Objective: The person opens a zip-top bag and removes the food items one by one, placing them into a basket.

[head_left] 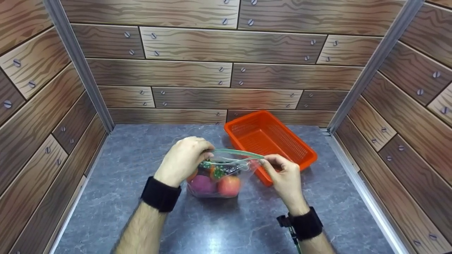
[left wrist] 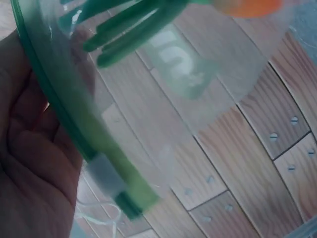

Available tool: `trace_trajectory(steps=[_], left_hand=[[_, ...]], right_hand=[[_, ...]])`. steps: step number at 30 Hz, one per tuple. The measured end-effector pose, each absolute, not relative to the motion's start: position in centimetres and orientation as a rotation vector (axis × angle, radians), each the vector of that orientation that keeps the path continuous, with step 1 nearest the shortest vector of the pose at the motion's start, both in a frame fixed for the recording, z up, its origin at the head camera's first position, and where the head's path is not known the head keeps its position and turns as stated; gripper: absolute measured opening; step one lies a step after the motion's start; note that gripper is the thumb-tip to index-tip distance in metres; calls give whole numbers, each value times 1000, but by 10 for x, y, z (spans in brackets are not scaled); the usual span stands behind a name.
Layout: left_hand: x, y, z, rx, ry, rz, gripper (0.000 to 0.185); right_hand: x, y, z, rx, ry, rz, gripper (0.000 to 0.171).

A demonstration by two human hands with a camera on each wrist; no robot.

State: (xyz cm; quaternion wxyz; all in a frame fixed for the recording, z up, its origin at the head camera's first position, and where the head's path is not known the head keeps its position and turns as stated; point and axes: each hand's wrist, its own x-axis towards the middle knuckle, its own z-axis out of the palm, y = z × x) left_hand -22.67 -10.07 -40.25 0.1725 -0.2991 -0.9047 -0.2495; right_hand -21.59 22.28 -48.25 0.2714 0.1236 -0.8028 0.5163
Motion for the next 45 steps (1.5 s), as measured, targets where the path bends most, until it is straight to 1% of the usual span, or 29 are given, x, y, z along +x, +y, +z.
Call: trace_trajectory(steps=[3, 11, 19, 25, 35, 40, 45], left_hand=[[-227, -98, -400, -850, -2608, -688, 5], [-213, -96, -395, -845, -2528, -699, 7], [-197, -93, -385, -840, -2477, -763, 7], [-205, -87, -386, -806, -2523, -810, 7], [-217, -84, -394, -813, -2525, -896, 6], [-219, -86, -398, -791, -2499, -887, 7], [-220, -85, -400, -773, -2481, -882, 7]], right_hand=[[-216, 223, -483, 333, -2168, 1371, 5], [-218, 223, -485, 344, -2172, 1338, 6], [-219, 219, -490, 355, -2178, 1390, 3], [-217, 219, -488, 350, -2172, 1433, 3], [-208, 221, -491, 312, -2236, 1455, 10], [-205, 223, -504, 298, -2420, 1457, 10], [-200, 219, -529, 317, -2654, 1483, 17]])
